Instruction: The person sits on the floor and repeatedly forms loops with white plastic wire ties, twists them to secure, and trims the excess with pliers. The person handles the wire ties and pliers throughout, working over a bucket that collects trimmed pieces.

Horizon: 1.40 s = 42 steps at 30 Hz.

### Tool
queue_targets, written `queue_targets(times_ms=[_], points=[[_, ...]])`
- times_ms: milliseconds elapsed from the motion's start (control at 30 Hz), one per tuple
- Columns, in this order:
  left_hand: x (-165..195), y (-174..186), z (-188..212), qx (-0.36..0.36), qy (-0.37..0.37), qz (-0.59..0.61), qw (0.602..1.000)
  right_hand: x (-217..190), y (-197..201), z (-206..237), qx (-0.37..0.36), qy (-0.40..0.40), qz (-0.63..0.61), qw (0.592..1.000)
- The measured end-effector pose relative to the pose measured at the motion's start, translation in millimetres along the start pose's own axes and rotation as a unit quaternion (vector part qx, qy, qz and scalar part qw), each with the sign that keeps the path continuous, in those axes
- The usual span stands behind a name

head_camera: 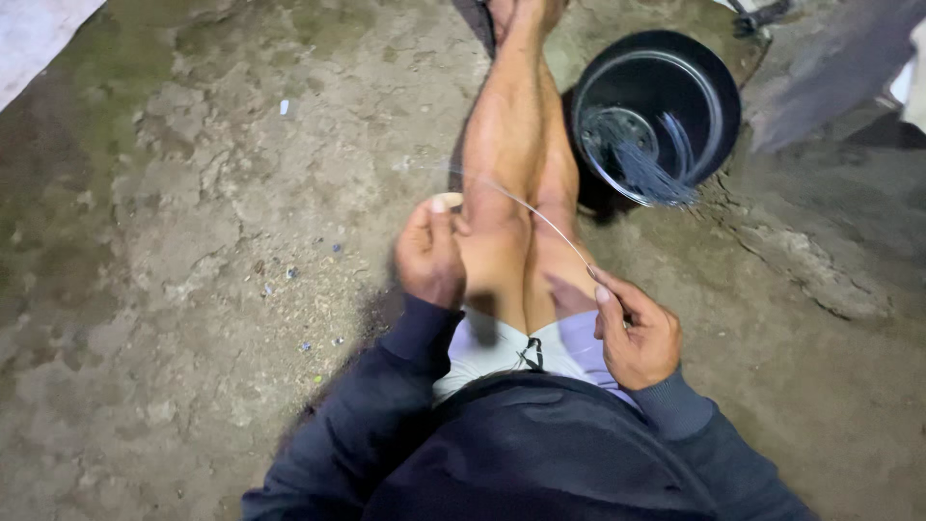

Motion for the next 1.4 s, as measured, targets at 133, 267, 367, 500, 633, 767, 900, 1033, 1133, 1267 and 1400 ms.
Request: queue_targets(times_ms=[133, 267, 367, 500, 633, 767, 900, 1033, 1133, 1267, 1400], points=[[-1.3, -1.3, -3.0, 0.033, 0.114, -0.04, 0.992, -20.2, 0.6, 0.1, -0.03, 0.073, 0.062, 0.995], [-4.5, -4.1, -15.9, 0.063, 0.197, 0.067, 0.976, -29.2, -3.7, 1.2, -0.063, 0.098, 0.067, 0.991], [-6.5, -10.5, -21.3, 0.088, 0.17, 0.184, 0.964, -26.6, -12.6, 0.0, -0.078, 0.072, 0.077, 0.991], [1.3, -24.0, -15.7, 0.084, 0.1, 0.137, 0.982, -4.2, -43.2, -3.4, -0.238, -0.107, -0.14, 0.955], [10.0, -41.7, -15.8, 0.021, 0.133, 0.273, 0.952, 6.5, -69.8, 7.7, -0.44, -0.223, -0.223, 0.841], [30.2, -48.9, -13.8, -0.008, 0.177, 0.276, 0.945, 1.5, -64.2, 1.4, -0.387, -0.118, -0.191, 0.894], [71.0, -58.1, -6.5, -0.063, 0.085, 0.076, 0.991, -30.1, -31.9, -17.5, -0.179, 0.035, -0.006, 0.983], [120.6, -69.9, 10.4, -0.126, -0.023, -0.044, 0.991, -84.5, 15.4, -26.1, 0.018, 0.193, 0.029, 0.981], [148.8, -81.4, 23.1, -0.161, -0.042, -0.07, 0.984, -117.5, 36.6, -23.1, 0.068, 0.254, -0.021, 0.964], [168.2, -90.5, 27.2, -0.186, -0.055, -0.099, 0.976, -140.3, 47.4, -19.2, 0.083, 0.266, 0.008, 0.96], [175.2, -92.0, 28.2, -0.193, -0.087, -0.13, 0.969, -142.5, 48.9, -16.3, 0.085, 0.264, -0.009, 0.961]])
Point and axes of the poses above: each hand's wrist, its own z-axis away from the middle knuckle, its own y-axis out of the back of the hand, x = y × z, the point moved 4 cm from there along -z, towards the middle knuckle, and after that the axes turned 7 degrees about -x, right-handed, at the moved point
